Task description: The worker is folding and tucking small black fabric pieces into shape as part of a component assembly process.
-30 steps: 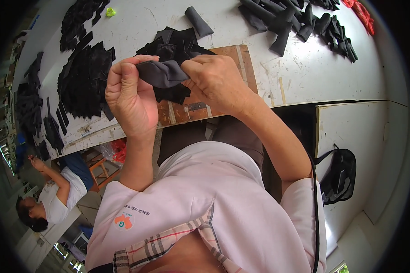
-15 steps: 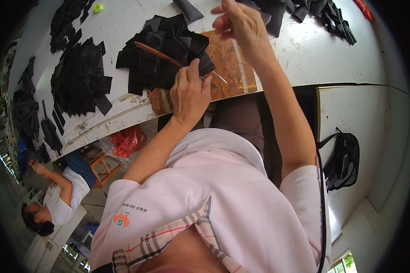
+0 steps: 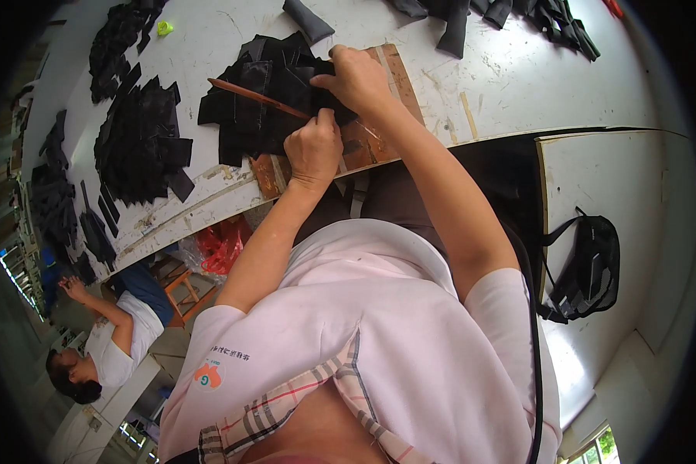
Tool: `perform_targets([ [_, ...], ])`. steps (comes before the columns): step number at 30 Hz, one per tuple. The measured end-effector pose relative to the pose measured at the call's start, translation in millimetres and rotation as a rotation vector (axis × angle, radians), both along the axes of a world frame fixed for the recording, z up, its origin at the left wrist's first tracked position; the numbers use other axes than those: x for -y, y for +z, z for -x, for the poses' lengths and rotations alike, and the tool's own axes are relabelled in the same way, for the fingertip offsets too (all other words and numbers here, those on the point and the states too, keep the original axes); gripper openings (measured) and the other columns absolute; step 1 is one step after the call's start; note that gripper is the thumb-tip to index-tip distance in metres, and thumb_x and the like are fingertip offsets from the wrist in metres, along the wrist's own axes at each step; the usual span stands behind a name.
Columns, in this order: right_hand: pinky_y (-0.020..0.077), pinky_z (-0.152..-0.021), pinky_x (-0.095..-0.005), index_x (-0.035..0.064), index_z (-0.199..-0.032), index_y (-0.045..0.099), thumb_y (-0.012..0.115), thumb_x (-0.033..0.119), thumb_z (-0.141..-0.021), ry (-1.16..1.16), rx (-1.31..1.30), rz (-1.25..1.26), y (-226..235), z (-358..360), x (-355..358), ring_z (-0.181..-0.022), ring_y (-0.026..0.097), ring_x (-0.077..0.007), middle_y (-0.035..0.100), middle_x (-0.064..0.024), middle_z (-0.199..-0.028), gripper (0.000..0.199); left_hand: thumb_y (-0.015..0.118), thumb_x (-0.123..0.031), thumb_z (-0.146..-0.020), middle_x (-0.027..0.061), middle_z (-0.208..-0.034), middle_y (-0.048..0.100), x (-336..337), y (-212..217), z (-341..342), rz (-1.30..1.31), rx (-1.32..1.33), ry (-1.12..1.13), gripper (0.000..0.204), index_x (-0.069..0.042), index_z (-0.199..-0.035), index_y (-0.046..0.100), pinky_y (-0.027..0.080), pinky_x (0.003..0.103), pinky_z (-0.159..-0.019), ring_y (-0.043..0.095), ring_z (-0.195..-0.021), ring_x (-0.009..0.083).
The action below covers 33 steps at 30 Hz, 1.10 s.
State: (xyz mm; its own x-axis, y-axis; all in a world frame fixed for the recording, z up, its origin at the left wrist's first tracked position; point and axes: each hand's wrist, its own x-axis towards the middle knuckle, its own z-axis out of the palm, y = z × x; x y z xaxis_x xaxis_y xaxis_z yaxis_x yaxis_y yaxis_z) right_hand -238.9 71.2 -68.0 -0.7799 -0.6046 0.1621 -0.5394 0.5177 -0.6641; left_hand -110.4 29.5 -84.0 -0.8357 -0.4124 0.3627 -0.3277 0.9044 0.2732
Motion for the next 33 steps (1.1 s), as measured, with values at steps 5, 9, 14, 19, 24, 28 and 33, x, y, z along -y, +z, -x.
perform_targets([
  [5,0.0457,-0.061,-0.0306,-0.0026,-0.082,0.061,0.064,0.018,-0.072,-0.027,0.285,-0.015,7,8,-7,-0.067,0.060,-0.0203,0.062,-0.0115,-0.071,0.023,0.059,-0.012,-0.073,0.0100,-0.056,0.056,5,9,-10,-0.305,0.010,-0.010,0.021,-0.004,-0.092,0.057,0.044,0.032,-0.045,0.056,-0.047,0.0242],
  [9,0.0423,-0.056,-0.0210,-0.0006,-0.081,0.061,0.062,0.018,-0.075,-0.059,0.800,0.430,21,-5,-46,-0.060,0.054,-0.0090,0.060,-0.0054,-0.068,0.019,0.061,-0.022,-0.079,0.0025,-0.059,0.054,-7,35,-15,-1.020,-0.193,0.062,0.038,0.002,-0.106,0.052,0.042,0.024,-0.051,0.050,-0.051,0.0088],
  [14,0.0411,-0.055,-0.0193,-0.0007,-0.083,0.060,0.062,0.019,-0.077,-0.095,1.080,0.610,37,-61,-78,-0.060,0.051,-0.0062,0.058,-0.0013,-0.070,0.021,0.059,-0.019,-0.081,0.0011,-0.079,0.057,-6,67,-1,-1.803,-0.434,0.068,0.027,0.001,-0.099,0.056,0.042,0.020,-0.060,0.052,-0.067,0.0083],
  [19,0.0411,-0.057,-0.0197,-0.0013,-0.087,0.060,0.064,0.021,-0.077,0.064,1.002,0.456,59,-77,-89,-0.064,0.049,-0.0056,0.058,0.0002,-0.073,0.025,0.058,-0.015,-0.081,0.0002,-0.074,0.054,3,66,-15,-1.583,-0.326,-0.184,0.017,0.001,-0.081,0.060,0.041,0.020,-0.057,0.048,-0.066,0.0050],
  [24,0.0396,-0.054,-0.0200,-0.0001,-0.082,0.062,0.065,0.014,-0.076,0.283,1.033,0.458,73,-76,-87,-0.061,0.046,-0.0030,0.058,0.0019,-0.075,0.016,0.062,-0.013,-0.078,0.0020,-0.073,0.054,16,88,-30,-1.307,-0.016,-0.299,0.017,0.003,-0.084,0.057,0.043,0.021,-0.059,0.050,-0.065,0.0072],
  [28,0.0389,-0.048,-0.0221,0.0033,-0.079,0.064,0.068,0.009,-0.070,0.153,0.464,0.367,72,-92,-78,-0.052,0.048,-0.0091,0.057,-0.0031,-0.065,0.011,0.057,-0.007,-0.081,-0.0008,-0.074,0.053,1,91,-44,-1.301,-0.391,-0.017,0.010,-0.001,-0.087,0.053,0.040,0.017,-0.058,0.048,-0.065,0.0041],
  [33,0.0381,-0.045,-0.0304,0.0040,-0.063,0.055,0.069,0.005,-0.060,0.125,-0.041,0.201,66,-97,-76,-0.051,0.048,-0.0216,0.047,-0.0057,-0.057,0.015,0.055,-0.017,-0.082,0.0021,-0.075,0.055,-9,109,-73,-1.398,-0.384,0.097,0.015,-0.003,-0.085,0.053,0.041,0.019,-0.056,0.052,-0.066,0.0082],
])
